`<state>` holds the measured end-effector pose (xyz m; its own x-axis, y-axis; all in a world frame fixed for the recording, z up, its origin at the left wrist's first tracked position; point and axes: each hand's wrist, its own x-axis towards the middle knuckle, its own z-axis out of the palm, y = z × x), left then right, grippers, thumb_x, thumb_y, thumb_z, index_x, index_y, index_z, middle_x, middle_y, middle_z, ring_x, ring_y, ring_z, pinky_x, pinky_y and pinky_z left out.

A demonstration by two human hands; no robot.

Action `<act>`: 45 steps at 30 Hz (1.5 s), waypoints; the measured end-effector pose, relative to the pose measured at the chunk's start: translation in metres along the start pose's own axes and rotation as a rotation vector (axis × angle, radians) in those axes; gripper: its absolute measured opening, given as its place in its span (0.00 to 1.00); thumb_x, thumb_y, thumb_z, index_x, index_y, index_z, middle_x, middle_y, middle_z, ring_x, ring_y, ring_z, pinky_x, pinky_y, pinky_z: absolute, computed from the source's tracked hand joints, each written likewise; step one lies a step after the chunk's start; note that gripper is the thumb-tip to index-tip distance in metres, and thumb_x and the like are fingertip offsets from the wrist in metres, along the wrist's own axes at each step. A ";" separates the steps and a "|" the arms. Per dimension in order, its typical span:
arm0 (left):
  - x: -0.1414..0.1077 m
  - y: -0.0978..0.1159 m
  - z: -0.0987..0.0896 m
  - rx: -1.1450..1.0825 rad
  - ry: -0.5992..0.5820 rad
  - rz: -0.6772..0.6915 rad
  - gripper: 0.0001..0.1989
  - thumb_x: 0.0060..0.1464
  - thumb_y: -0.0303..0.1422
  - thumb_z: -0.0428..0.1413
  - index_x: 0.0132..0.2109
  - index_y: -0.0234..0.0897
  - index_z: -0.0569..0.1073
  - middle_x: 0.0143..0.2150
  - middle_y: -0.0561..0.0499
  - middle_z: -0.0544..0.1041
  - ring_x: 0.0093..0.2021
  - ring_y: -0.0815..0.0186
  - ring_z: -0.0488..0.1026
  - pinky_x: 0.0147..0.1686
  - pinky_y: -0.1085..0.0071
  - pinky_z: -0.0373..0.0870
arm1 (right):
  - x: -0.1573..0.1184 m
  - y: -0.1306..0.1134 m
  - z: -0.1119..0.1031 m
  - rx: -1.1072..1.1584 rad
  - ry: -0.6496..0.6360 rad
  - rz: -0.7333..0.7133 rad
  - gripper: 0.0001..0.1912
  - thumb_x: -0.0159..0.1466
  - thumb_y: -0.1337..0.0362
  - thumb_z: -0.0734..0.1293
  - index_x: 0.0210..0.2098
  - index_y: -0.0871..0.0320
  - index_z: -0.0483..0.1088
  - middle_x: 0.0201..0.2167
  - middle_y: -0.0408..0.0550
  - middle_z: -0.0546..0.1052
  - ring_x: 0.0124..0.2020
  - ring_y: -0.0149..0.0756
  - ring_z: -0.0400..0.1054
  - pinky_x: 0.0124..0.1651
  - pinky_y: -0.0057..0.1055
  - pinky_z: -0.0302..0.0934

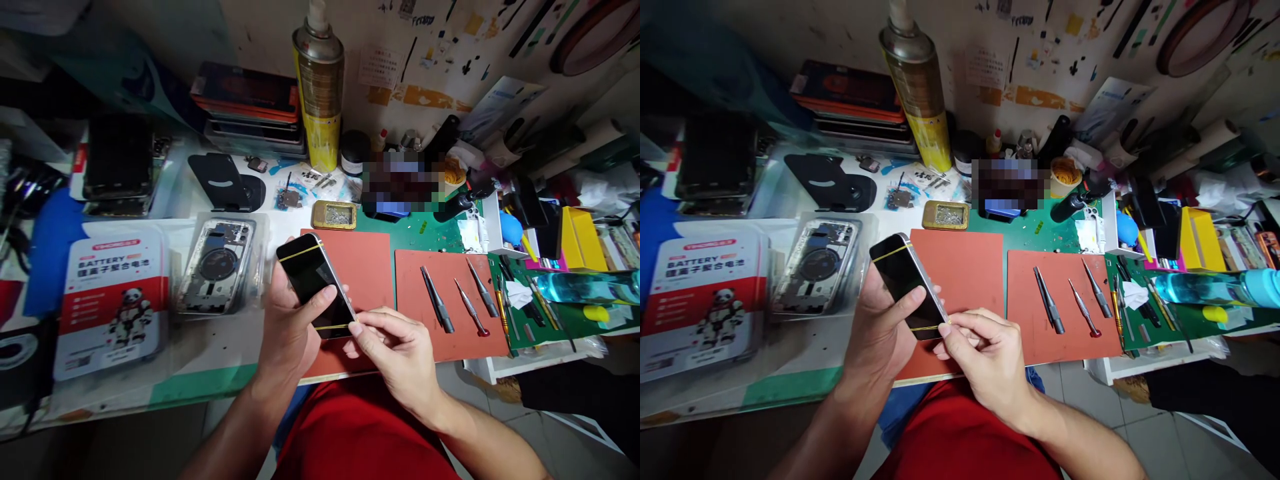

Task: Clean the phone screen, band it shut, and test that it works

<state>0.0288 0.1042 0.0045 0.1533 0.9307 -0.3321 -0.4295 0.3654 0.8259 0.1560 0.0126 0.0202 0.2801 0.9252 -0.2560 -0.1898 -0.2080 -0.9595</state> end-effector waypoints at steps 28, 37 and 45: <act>0.006 0.002 0.003 0.097 -0.063 -0.050 0.38 0.46 0.30 0.74 0.63 0.44 0.72 0.46 0.51 0.79 0.40 0.62 0.81 0.41 0.65 0.84 | 0.023 -0.011 -0.035 -0.125 -0.199 0.015 0.07 0.66 0.62 0.76 0.40 0.55 0.76 0.33 0.46 0.82 0.32 0.33 0.76 0.39 0.32 0.74; 0.006 0.004 0.002 0.095 -0.104 -0.053 0.33 0.48 0.28 0.73 0.61 0.45 0.73 0.44 0.54 0.78 0.39 0.64 0.79 0.41 0.67 0.83 | 0.022 -0.011 -0.034 -0.119 -0.193 0.014 0.06 0.66 0.65 0.76 0.41 0.54 0.76 0.35 0.46 0.83 0.33 0.33 0.78 0.42 0.33 0.75; 0.006 0.005 0.004 0.108 -0.102 -0.043 0.34 0.48 0.29 0.74 0.61 0.45 0.73 0.45 0.52 0.78 0.39 0.63 0.80 0.39 0.66 0.83 | 0.022 -0.012 -0.032 -0.123 -0.180 -0.003 0.07 0.65 0.63 0.75 0.41 0.55 0.76 0.34 0.47 0.83 0.32 0.34 0.77 0.39 0.33 0.76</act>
<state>0.0309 0.1116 0.0080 0.2612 0.9091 -0.3246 -0.3229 0.3992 0.8581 0.1947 0.0251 0.0225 0.1062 0.9652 -0.2389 -0.0699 -0.2324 -0.9701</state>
